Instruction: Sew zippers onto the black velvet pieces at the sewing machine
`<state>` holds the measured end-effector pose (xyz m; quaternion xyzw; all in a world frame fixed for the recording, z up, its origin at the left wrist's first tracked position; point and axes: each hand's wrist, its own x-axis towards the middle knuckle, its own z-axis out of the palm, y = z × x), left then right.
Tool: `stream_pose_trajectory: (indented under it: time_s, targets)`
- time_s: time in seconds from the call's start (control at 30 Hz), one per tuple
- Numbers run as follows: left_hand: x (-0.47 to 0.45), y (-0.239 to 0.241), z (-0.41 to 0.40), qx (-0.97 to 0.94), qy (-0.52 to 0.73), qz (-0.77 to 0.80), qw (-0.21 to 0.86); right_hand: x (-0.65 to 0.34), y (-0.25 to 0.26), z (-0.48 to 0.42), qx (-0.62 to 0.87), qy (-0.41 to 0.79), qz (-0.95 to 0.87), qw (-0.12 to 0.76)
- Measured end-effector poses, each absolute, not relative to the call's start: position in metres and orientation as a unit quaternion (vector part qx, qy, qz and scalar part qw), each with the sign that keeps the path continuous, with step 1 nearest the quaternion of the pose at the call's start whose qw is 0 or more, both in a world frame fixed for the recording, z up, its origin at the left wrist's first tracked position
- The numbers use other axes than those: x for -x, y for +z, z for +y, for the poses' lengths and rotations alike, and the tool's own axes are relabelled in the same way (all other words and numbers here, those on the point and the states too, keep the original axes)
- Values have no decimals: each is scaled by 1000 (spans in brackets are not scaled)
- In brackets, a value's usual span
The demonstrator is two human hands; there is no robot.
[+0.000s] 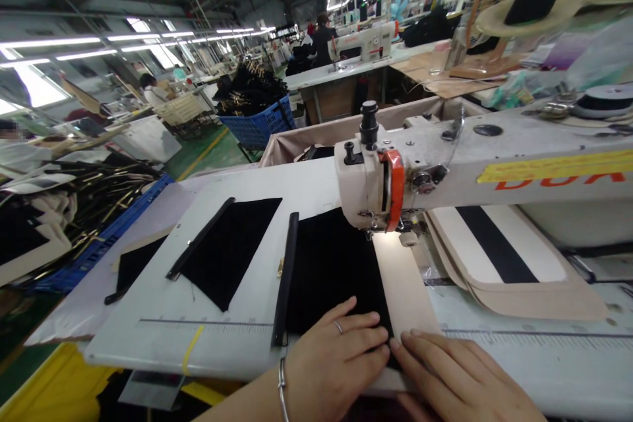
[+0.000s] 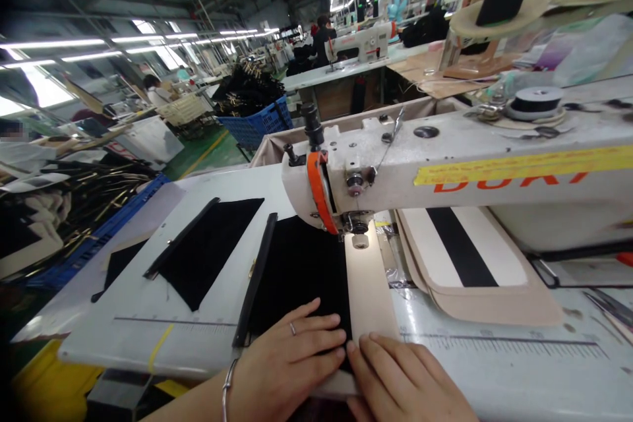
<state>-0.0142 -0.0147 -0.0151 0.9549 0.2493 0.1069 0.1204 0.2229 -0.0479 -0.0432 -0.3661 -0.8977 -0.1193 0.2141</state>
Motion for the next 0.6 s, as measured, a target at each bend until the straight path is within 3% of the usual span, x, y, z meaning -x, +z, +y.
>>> stream_pose_trajectory:
  time_s: [0.4,0.6]
  targets:
    - [12,-27,17,-949,164,255,83,-218,-36,-24,415,-31,-866,278]
    - [10,-30,41,-950,174,252,56,-218,-42,-9,436,0,-870,231]
